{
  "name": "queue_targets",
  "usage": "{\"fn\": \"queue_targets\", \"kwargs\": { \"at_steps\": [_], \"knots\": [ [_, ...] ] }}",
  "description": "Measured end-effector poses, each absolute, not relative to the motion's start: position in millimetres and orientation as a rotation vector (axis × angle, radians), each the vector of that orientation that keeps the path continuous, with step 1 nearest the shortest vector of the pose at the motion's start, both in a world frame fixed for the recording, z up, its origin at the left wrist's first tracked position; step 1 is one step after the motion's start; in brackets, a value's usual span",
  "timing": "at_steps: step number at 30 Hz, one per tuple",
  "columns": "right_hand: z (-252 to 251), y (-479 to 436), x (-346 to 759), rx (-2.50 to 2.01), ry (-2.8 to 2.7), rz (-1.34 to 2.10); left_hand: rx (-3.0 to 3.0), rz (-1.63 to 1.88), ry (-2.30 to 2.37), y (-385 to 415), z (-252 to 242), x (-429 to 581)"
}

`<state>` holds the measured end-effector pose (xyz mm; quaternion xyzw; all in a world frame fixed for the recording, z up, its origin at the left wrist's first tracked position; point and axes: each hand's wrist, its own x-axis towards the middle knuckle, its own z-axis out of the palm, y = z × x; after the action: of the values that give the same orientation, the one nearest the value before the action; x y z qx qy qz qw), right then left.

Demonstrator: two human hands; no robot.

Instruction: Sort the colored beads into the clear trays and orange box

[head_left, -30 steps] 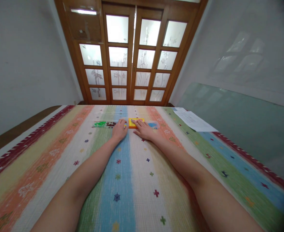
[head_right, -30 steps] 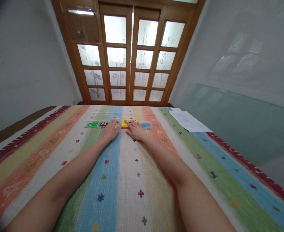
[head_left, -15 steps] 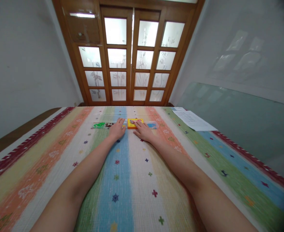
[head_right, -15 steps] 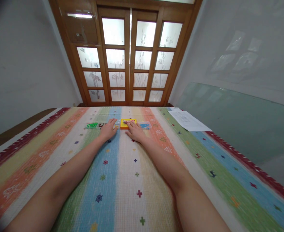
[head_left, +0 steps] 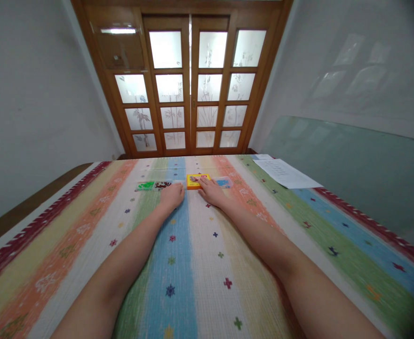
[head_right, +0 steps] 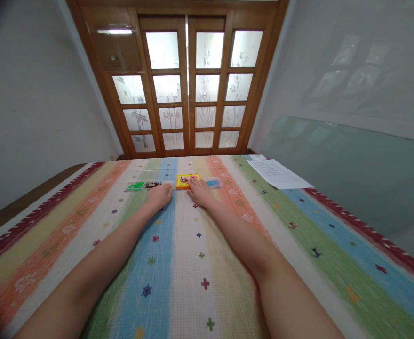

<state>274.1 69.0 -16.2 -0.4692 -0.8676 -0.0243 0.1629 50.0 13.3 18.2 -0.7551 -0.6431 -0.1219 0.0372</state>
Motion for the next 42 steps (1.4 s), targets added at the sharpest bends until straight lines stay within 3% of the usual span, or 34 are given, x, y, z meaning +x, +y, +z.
{"fn": "queue_targets", "kwargs": {
  "at_steps": [8, 14, 20, 36, 42],
  "knots": [
    [-15.7, 74.2, 278.7, -1.362, -2.435, -0.104, -2.333, -0.388, -1.98, 21.3, 14.4, 44.4],
    [-20.2, 79.7, 282.5, -1.404, -2.384, -0.092, -2.172, -0.61, -1.983, 39.4, 33.3, 9.5],
    [-18.3, 74.3, 282.5, -1.343, -2.379, -0.121, -2.106, -0.451, -2.058, 50.8, 50.5, -28.0],
    [-12.6, 67.2, 276.9, -1.36, -2.389, -0.162, -2.196, -0.321, -1.972, -10.5, 13.9, -46.5],
    [-11.5, 55.6, 258.4, -1.175, -2.482, -0.187, -2.211, -0.3, -2.001, -12.4, 6.9, -41.4]
  ]
}}
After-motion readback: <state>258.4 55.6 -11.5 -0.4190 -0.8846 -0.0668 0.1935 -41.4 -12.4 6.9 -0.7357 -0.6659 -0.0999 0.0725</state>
